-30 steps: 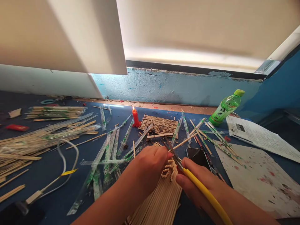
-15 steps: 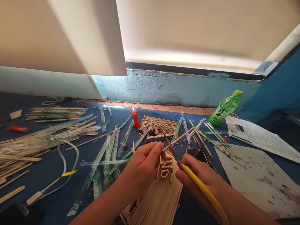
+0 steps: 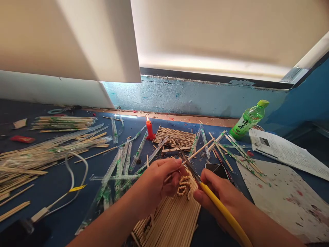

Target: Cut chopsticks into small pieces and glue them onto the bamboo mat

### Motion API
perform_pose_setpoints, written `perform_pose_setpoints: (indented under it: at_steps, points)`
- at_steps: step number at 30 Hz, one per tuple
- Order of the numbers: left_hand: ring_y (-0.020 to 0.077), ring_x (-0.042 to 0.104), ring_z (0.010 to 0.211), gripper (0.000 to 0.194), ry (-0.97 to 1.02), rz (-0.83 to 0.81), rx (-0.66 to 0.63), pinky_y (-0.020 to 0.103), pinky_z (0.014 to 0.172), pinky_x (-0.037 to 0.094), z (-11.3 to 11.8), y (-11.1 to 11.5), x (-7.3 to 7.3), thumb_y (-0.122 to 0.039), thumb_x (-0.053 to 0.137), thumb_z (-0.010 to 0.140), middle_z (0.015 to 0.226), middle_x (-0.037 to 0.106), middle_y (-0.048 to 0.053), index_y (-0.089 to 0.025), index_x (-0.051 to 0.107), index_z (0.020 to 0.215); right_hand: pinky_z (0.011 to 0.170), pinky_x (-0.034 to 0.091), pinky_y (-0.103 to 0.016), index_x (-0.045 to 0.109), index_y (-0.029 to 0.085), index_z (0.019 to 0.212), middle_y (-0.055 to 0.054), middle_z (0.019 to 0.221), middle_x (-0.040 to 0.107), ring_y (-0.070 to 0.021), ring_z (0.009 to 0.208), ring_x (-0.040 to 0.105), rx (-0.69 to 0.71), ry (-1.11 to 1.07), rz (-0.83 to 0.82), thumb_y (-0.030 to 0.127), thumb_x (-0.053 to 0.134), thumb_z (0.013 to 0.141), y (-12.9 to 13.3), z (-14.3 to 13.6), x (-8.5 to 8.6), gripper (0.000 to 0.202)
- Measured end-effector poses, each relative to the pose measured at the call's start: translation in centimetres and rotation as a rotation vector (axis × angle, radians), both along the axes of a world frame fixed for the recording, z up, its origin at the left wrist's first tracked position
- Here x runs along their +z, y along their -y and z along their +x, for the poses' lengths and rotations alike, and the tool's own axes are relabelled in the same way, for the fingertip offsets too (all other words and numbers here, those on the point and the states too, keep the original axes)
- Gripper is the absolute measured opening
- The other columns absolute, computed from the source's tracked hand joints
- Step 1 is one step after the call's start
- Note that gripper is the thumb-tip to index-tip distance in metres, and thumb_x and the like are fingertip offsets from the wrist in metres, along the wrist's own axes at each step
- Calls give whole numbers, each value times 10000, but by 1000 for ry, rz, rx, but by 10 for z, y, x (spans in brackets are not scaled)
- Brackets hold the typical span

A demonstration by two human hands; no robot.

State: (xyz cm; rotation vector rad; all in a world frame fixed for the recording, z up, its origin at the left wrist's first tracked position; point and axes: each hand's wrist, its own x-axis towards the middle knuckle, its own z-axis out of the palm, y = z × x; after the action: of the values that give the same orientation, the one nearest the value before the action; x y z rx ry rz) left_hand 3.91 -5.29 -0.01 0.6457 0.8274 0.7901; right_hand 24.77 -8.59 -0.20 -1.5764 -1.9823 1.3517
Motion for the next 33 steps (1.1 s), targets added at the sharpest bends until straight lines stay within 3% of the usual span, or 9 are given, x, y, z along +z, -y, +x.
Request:
perform_pose_setpoints:
  at_steps: [4,14,20,28,33]
  points:
    - [48,293,479,266,28,32,-35,197,478,202,-2,1,-1,-364,662,898,599,512,-21,-106,717,867,577,347,-238,435,216,865,35,758,547,-119,657,463,7,6,26,628,537,940,-1,0,1,431]
    - [38,267,465,233,46,30,-103,217,463,151,-7,-3,2,-302,705,871,565,429,-50,-87,716,781,571,359,-233,471,213,874,31,784,518,-125,671,430,40,47,-37,673,512,926,1,0,8,465]
    - [50,263,467,225,11,62,-105,233,462,157,-9,-2,4,-318,729,832,541,401,-59,-98,727,783,568,359,-230,491,212,888,33,747,532,-125,654,456,12,-15,15,608,601,906,-2,-1,3,411]
    - [54,249,474,255,35,76,-114,224,454,162,-9,-1,2,-355,747,825,532,368,-68,-103,738,790,527,339,-238,489,221,818,30,660,537,-132,593,461,-23,90,88,623,627,870,2,-4,20,428]
    - [43,245,470,222,65,33,-101,192,455,193,-9,0,3,-310,712,863,547,404,-58,-99,740,800,508,329,-234,475,226,806,36,649,530,-130,578,453,-33,102,152,606,639,868,3,-3,8,418]
